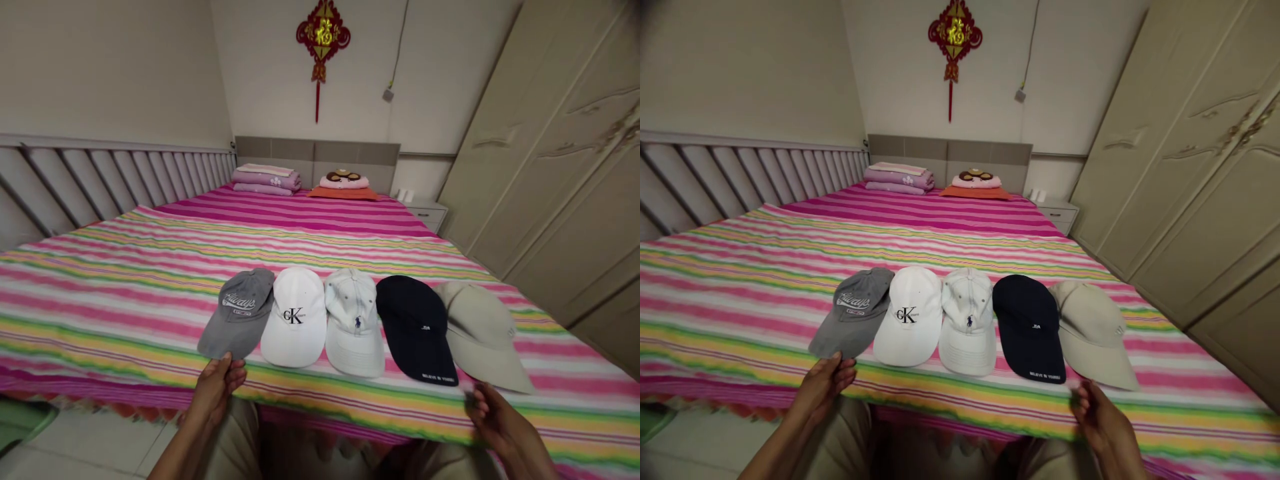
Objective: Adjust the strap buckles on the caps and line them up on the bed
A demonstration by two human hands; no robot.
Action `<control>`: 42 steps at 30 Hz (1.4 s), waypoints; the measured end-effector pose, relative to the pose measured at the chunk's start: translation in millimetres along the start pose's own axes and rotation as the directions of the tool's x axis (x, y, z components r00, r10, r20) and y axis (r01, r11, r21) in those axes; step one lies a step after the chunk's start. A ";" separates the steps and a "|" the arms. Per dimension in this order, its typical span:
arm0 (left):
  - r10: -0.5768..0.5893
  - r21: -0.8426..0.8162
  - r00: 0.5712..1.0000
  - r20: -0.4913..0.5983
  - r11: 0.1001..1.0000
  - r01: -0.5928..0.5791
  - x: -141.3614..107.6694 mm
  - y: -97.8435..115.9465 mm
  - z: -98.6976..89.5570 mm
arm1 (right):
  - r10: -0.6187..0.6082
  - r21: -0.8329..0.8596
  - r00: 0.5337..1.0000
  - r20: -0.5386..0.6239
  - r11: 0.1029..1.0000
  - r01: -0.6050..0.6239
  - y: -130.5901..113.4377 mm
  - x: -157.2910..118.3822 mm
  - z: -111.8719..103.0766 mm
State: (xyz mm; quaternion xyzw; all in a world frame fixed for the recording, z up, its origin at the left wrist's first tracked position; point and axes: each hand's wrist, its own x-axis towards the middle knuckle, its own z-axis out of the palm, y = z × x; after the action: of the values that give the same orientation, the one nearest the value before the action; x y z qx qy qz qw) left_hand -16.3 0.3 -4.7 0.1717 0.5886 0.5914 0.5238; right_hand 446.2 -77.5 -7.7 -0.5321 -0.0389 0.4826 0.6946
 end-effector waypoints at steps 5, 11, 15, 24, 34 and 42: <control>0.013 0.005 1.000 -0.014 1.000 -0.013 -2.2 0.2 1.2 | 0.207 -0.115 0.973 0.103 0.974 -0.195 22.4 -27.7 11.8; 0.006 0.029 1.000 0.011 1.000 -0.007 1.5 0.1 -0.1 | 0.202 -0.033 0.954 0.223 0.979 -0.200 35.2 -35.0 29.5; -0.014 0.063 1.000 0.028 0.998 0.012 4.6 1.5 -2.1 | 0.178 -0.054 0.962 0.207 0.984 -0.170 37.2 -35.8 35.3; -0.077 0.181 0.993 0.091 0.982 0.060 -11.7 3.3 0.0 | 0.181 -0.143 0.966 0.186 0.977 -0.155 46.5 -50.1 36.7; -0.252 0.142 0.906 0.339 0.966 0.216 -37.1 -22.0 47.9 | 0.238 -0.320 0.913 0.331 0.939 -0.129 82.3 -74.8 68.6; -0.246 0.108 0.916 0.318 0.969 0.222 -36.9 -26.8 58.6 | 0.386 -0.052 0.859 0.337 0.918 -0.392 93.8 -66.0 102.6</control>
State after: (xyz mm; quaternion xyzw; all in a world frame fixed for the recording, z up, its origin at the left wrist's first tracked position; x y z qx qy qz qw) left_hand 57.4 -6.2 1.6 0.2147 0.5294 0.4665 0.6753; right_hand 293.9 -55.5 -6.0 -0.4309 -0.0459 0.6979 0.5702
